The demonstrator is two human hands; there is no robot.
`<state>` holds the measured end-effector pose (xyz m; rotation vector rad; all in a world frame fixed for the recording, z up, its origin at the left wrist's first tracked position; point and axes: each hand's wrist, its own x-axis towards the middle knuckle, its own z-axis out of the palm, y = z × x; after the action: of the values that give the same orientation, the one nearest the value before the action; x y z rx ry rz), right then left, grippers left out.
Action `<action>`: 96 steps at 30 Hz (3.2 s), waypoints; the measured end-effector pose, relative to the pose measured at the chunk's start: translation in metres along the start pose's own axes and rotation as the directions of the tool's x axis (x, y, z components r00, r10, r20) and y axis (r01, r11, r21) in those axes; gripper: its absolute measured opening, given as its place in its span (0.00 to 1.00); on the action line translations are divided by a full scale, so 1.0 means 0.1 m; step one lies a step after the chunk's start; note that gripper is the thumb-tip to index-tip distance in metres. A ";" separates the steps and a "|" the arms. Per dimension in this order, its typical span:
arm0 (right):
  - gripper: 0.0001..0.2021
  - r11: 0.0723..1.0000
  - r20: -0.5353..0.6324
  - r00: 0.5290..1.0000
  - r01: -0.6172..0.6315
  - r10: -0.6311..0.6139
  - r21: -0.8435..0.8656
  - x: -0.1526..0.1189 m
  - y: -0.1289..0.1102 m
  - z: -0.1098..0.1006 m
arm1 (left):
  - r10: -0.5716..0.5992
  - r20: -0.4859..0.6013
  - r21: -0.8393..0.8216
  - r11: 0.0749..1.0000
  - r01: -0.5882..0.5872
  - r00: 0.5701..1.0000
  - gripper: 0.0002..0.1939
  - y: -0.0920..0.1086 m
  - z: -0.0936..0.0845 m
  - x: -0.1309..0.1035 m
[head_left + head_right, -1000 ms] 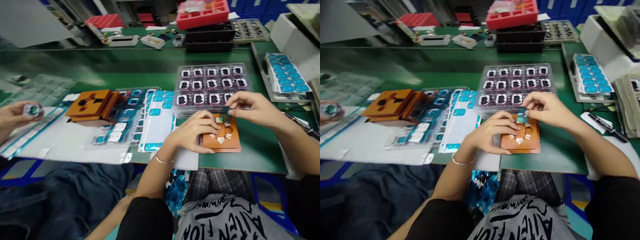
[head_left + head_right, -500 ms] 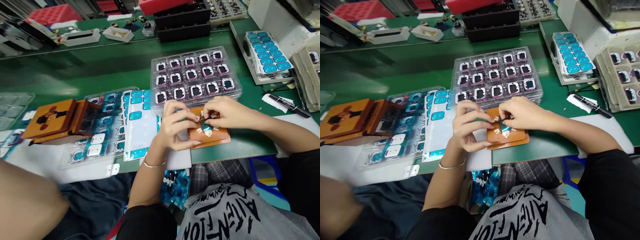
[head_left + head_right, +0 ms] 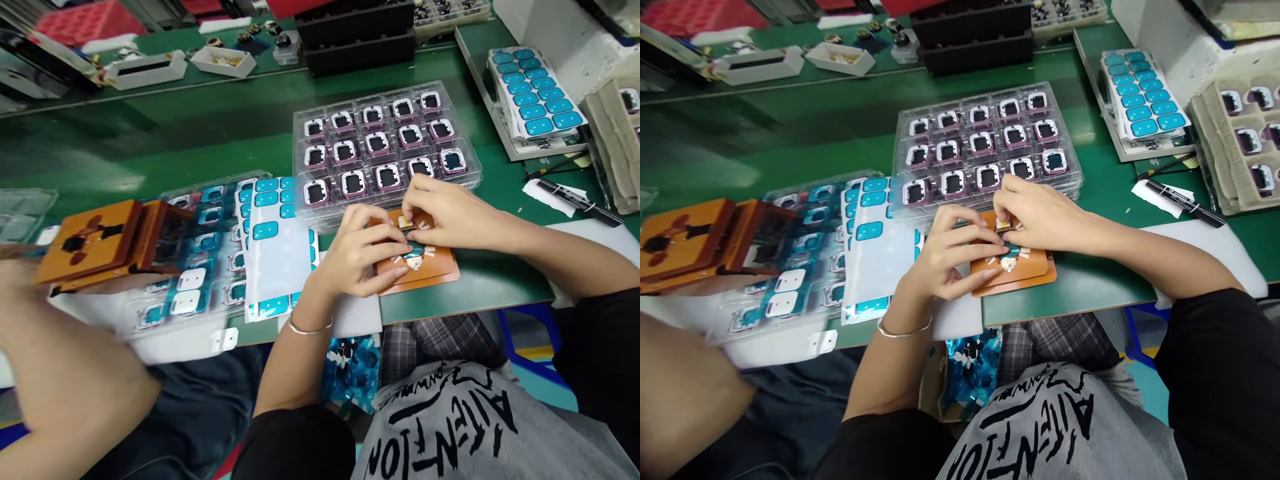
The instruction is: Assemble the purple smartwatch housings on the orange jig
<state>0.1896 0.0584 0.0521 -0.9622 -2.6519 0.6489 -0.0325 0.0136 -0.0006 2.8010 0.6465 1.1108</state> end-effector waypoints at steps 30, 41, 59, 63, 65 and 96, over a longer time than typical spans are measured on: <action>0.09 1.000 0.062 0.998 0.026 -0.026 -0.005 -0.18 -0.15 -0.41 | -0.008 0.084 -0.060 0.998 0.013 0.996 0.30 -0.09 -0.05 -0.07; 0.09 0.948 0.050 0.995 -0.061 0.081 -0.312 -0.22 -0.08 -0.36 | 0.018 -0.013 0.031 0.999 -0.017 1.000 0.24 -0.04 -0.05 -0.04; 0.14 0.895 0.096 0.976 -0.138 0.196 -0.424 -0.23 -0.33 -0.24 | -0.010 -0.123 0.147 0.989 0.028 0.992 0.18 -0.04 -0.01 -0.06; 0.12 0.942 0.069 0.992 -0.079 0.107 -0.326 -0.22 -0.29 -0.21 | -0.029 -0.121 0.170 0.984 0.050 0.992 0.18 -0.04 -0.03 -0.07; 0.11 0.962 0.059 0.997 -0.022 0.039 -0.271 -0.22 -0.26 -0.17 | -0.039 -0.146 0.185 0.981 0.066 0.988 0.17 -0.04 -0.04 -0.08; 0.12 0.951 0.088 0.996 -0.002 0.031 -0.311 -0.25 -0.30 -0.12 | -0.192 -0.118 0.074 0.977 0.202 0.974 0.21 0.00 0.03 -0.04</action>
<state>0.1959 0.0253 0.0753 -1.0575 -2.8888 0.2870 -0.0333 0.0124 -0.0053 2.6838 0.9819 1.2319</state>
